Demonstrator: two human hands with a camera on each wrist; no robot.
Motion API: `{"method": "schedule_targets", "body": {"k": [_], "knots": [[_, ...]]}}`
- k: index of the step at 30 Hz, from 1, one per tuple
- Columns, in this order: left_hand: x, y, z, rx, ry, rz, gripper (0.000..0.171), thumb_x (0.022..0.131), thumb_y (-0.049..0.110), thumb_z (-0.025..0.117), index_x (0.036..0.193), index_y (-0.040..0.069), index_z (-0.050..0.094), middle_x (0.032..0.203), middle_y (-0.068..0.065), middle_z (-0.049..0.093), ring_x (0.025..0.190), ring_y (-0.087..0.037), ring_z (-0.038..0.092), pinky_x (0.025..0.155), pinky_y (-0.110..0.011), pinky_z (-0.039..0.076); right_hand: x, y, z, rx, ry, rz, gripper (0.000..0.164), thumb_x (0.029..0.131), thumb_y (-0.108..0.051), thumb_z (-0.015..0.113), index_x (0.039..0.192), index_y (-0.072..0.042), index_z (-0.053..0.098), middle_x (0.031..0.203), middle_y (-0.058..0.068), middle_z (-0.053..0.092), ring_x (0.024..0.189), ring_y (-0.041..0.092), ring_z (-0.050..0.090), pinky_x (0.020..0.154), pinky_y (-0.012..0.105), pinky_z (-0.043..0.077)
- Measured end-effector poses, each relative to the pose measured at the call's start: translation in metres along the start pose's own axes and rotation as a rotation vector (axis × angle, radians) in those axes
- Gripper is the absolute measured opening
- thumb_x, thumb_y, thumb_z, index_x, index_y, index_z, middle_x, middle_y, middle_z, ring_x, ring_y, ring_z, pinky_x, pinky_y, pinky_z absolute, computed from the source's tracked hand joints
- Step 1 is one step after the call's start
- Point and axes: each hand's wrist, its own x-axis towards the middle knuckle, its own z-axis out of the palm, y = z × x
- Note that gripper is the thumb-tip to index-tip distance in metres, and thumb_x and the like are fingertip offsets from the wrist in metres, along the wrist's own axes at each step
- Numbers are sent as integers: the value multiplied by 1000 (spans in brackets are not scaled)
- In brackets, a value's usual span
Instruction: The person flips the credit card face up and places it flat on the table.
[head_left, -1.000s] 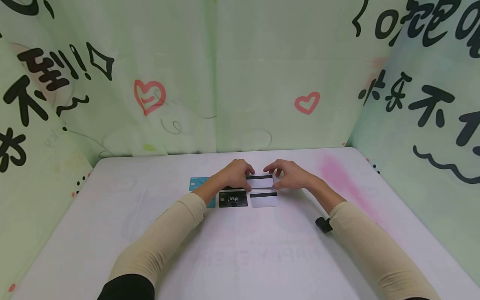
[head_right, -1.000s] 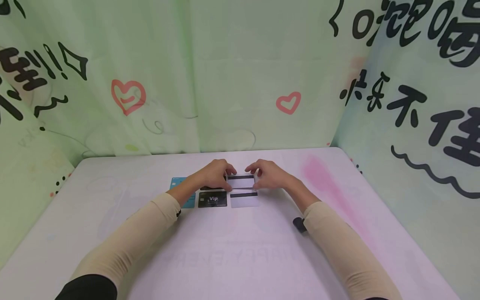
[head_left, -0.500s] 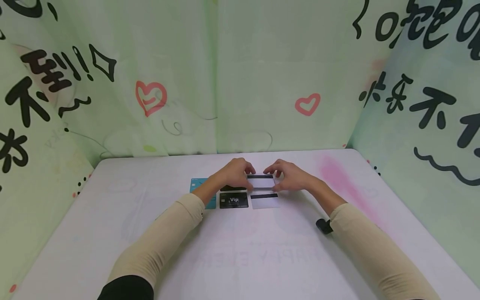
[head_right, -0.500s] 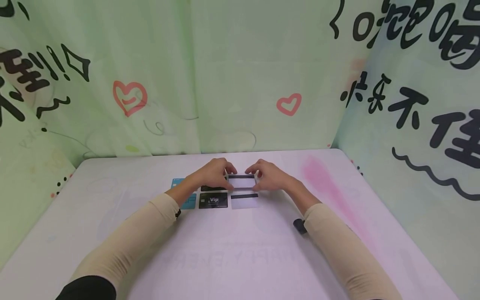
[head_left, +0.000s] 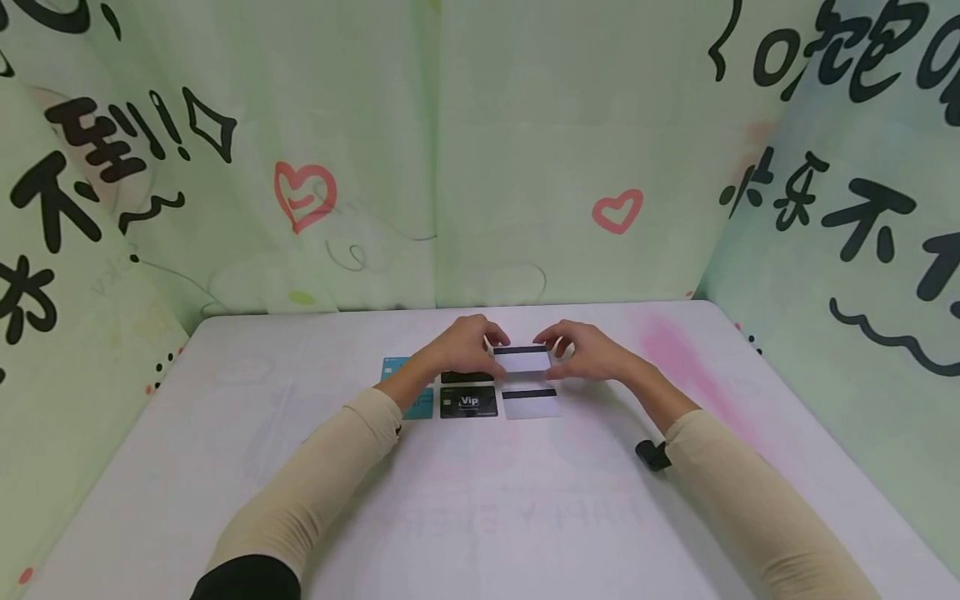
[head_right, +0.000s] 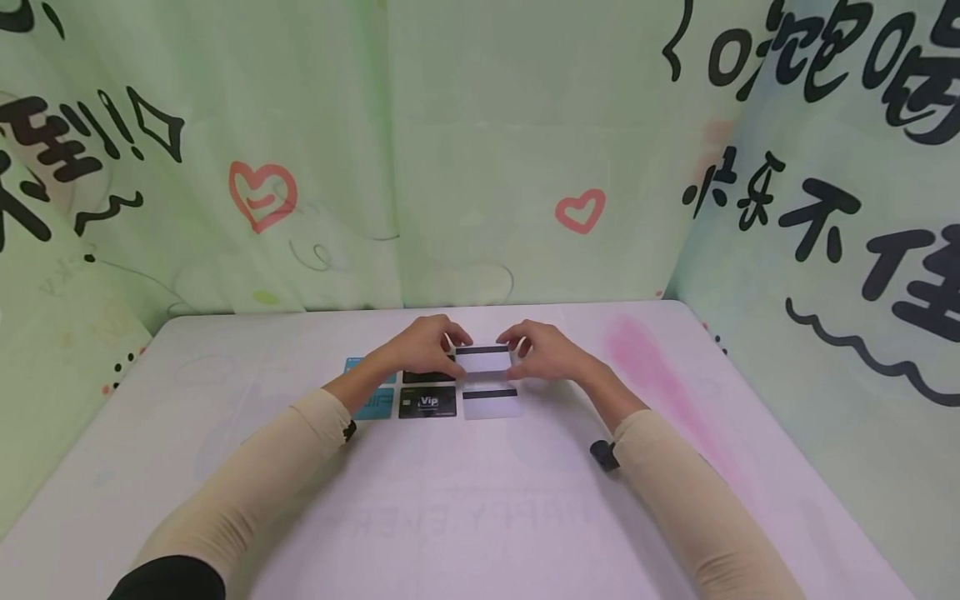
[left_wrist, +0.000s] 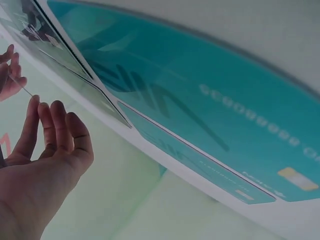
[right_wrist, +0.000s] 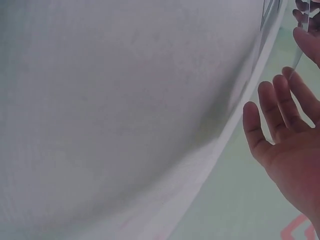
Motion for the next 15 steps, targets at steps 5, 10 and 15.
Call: {"method": "schedule_targets", "body": {"k": [5, 10, 15], "knots": [[-1, -1, -1, -37, 5, -9, 50, 81, 25, 88, 127, 11, 73, 118, -5, 70, 104, -20, 65, 93, -33, 53, -1, 2, -1, 40, 13, 2, 58, 84, -22, 87, 136, -7, 65, 117, 11, 67, 108, 27, 62, 84, 33, 53], [-1, -3, -2, -71, 12, -21, 51, 82, 26, 88, 129, 13, 73, 119, -4, 71, 105, -20, 66, 92, -31, 54, -1, 3, -3, 111, 34, 2, 55, 84, -21, 88, 133, -8, 67, 113, 10, 67, 104, 26, 64, 82, 32, 52], [-2, -5, -2, -101, 31, -10, 56, 81, 26, 88, 132, 11, 71, 118, -4, 72, 103, -20, 67, 90, -30, 54, -2, 5, -6, 217, 50, -1, 52, 84, -18, 87, 132, -9, 68, 110, 11, 69, 100, 25, 65, 82, 30, 50]]}}
